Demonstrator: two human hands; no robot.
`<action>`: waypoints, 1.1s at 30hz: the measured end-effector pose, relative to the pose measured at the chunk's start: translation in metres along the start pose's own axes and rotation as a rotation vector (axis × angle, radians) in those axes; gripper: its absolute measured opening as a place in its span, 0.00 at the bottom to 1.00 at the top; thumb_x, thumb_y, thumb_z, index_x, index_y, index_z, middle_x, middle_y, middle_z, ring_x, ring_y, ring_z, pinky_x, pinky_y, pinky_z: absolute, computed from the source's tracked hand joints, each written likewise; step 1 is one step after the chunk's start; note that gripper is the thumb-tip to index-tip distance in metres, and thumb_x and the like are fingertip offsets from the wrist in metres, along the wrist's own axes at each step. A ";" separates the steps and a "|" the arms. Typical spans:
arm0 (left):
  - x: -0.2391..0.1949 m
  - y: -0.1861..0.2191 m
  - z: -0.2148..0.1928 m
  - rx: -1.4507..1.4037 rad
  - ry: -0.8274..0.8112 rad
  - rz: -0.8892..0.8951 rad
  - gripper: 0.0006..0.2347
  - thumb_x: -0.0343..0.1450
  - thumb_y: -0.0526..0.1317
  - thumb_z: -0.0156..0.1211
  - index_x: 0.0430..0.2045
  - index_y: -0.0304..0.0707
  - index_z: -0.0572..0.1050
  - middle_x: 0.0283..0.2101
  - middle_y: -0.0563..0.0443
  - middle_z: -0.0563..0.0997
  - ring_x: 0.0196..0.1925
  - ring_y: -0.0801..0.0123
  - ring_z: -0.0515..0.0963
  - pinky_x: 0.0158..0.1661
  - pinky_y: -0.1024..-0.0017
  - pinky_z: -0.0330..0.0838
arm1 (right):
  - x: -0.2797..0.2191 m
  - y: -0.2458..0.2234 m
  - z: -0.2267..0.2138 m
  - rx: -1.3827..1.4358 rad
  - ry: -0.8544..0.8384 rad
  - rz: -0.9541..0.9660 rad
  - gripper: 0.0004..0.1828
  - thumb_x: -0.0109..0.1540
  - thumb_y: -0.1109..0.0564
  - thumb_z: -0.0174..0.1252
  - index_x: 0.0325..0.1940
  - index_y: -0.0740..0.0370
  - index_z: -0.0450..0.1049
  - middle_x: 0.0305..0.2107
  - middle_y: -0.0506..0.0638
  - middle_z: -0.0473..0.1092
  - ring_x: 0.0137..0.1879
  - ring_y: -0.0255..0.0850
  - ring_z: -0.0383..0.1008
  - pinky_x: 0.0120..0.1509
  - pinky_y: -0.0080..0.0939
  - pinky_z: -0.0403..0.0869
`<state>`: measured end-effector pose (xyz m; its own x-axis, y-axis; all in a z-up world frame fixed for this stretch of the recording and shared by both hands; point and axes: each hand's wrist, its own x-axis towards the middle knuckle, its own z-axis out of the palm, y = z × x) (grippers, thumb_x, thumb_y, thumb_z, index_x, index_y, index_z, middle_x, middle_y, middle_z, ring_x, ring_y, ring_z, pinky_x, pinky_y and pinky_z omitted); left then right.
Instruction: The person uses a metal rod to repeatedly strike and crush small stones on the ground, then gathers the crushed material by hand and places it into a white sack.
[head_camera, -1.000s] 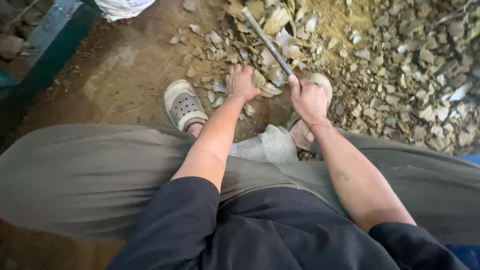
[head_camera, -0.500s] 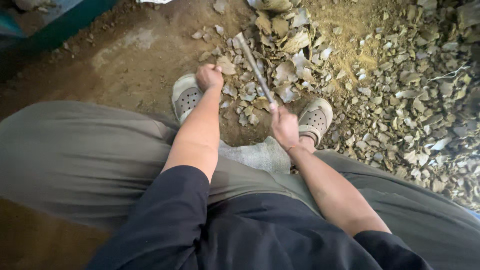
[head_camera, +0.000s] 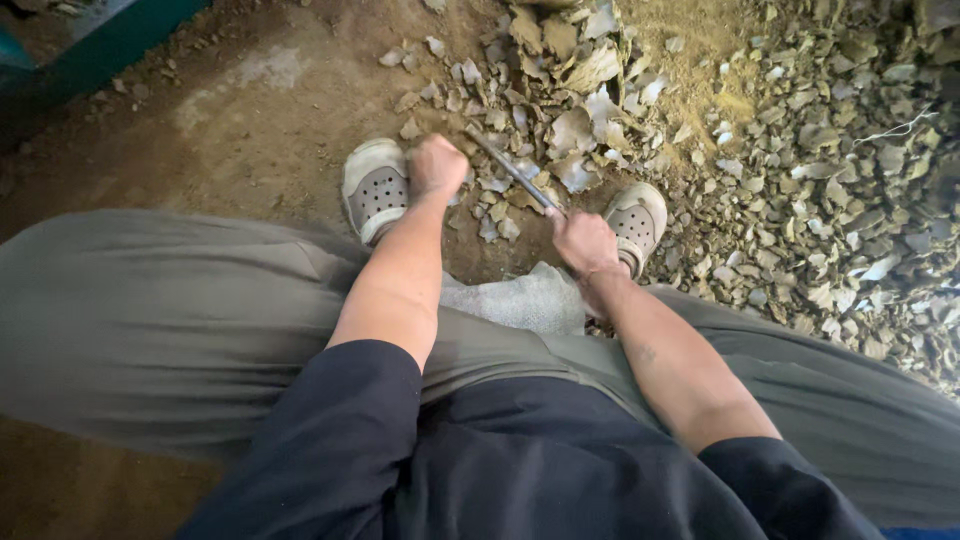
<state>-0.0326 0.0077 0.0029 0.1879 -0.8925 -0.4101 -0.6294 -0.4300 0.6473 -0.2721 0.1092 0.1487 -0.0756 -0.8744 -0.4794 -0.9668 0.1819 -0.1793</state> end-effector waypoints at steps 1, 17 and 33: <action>-0.011 0.005 -0.007 -0.007 -0.171 0.021 0.05 0.63 0.37 0.61 0.22 0.46 0.84 0.31 0.41 0.86 0.35 0.53 0.85 0.43 0.60 0.79 | -0.001 -0.006 -0.004 0.006 0.003 0.022 0.33 0.70 0.34 0.43 0.38 0.66 0.76 0.30 0.72 0.75 0.39 0.70 0.77 0.45 0.66 0.75; -0.073 0.053 0.032 0.360 -0.321 0.762 0.21 0.64 0.32 0.62 0.54 0.42 0.72 0.55 0.42 0.71 0.55 0.49 0.76 0.48 0.55 0.75 | 0.018 -0.010 -0.038 0.044 0.133 0.086 0.33 0.71 0.33 0.44 0.41 0.65 0.78 0.31 0.70 0.76 0.40 0.67 0.78 0.48 0.64 0.75; 0.010 0.008 0.015 -0.275 -0.224 0.198 0.05 0.61 0.35 0.73 0.27 0.46 0.86 0.34 0.50 0.87 0.35 0.70 0.85 0.40 0.71 0.79 | 0.036 0.031 -0.016 0.123 0.054 0.173 0.36 0.70 0.31 0.47 0.35 0.67 0.80 0.33 0.70 0.75 0.44 0.68 0.76 0.54 0.63 0.74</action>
<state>-0.0475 -0.0028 -0.0056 -0.1050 -0.9230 -0.3703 -0.4063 -0.3001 0.8631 -0.3083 0.0758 0.1395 -0.2536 -0.8477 -0.4660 -0.9017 0.3815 -0.2033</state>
